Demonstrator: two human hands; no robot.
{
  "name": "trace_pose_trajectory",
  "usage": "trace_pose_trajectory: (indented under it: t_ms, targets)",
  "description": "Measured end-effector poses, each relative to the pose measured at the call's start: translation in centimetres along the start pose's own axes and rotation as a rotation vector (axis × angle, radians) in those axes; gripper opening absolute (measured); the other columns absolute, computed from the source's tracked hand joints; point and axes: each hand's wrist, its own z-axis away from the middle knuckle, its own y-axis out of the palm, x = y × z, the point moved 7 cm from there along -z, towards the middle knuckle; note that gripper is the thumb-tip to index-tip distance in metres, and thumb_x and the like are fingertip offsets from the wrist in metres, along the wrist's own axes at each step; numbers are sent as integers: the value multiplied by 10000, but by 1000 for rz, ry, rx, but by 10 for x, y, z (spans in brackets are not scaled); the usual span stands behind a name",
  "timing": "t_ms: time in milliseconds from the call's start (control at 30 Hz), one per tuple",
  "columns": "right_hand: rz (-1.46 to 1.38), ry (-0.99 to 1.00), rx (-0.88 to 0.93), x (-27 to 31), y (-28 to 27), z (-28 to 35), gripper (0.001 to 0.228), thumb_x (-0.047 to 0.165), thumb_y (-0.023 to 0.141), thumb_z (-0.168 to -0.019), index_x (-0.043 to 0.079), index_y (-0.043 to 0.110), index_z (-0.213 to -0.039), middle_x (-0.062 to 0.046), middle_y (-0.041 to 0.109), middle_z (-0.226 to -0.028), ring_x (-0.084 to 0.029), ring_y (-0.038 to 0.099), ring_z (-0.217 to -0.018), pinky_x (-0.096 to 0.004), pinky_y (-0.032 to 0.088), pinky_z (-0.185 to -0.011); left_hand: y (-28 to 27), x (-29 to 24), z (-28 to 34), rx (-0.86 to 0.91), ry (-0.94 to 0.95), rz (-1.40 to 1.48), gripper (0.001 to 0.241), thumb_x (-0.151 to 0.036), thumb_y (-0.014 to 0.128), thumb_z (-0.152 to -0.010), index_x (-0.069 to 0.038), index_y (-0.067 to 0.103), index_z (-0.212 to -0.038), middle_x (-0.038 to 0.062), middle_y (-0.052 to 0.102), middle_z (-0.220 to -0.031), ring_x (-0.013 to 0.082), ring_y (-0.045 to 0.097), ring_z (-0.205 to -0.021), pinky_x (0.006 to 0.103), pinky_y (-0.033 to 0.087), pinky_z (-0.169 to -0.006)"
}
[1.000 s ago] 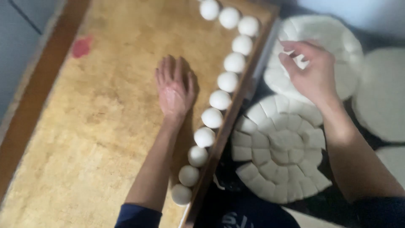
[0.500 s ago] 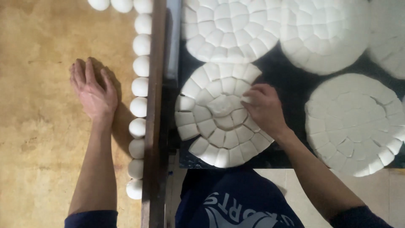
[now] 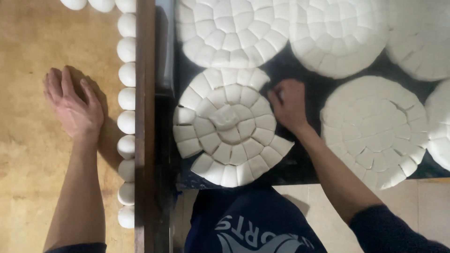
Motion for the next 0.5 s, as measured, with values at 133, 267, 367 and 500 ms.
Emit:
trace_pose_trajectory:
  t_ms: [133, 267, 367, 500]
  targets:
    - [-44, -158, 148, -22, -22, 61, 149, 102, 723, -958, 83, 667, -1095, -135, 634, -1169, -310, 587, -1104, -436, 390, -1003, 3, 5, 3, -40, 18, -19, 460, -223, 514, -1163, 104, 606, -1475, 348, 494, -1479, 524, 401, -1352, 654, 398, -1078]
    - [159, 120, -86, -59, -6, 5, 227, 258, 765, -958, 73, 632, -962, -113, 609, -992, -333, 555, -1011, -459, 368, -928, 5, 4, 1, -40, 17, -8, 469, -235, 513, -1149, 109, 627, -1447, 353, 497, -1469, 517, 395, -1349, 647, 410, -1051]
    - [-7, 122, -40, -14, -10, 23, 151, 198, 682, -981, 63, 613, -986, -108, 607, -995, -320, 547, -987, -435, 352, -931, 9, 9, 9, -46, 29, -10, 481, -254, 507, -1157, 113, 633, -1441, 364, 501, -1461, 522, 404, -1344, 660, 427, -1044]
    - [108, 23, 188, -20, -32, 60, 128, 226, 722, -962, 113, 667, -990, -80, 671, -1046, -303, 595, -1029, -434, 388, -927, 6, 6, 4, -68, 59, -23, 464, -214, 510, -1162, 134, 625, -1448, 372, 508, -1462, 539, 416, -1345, 646, 396, -1077]
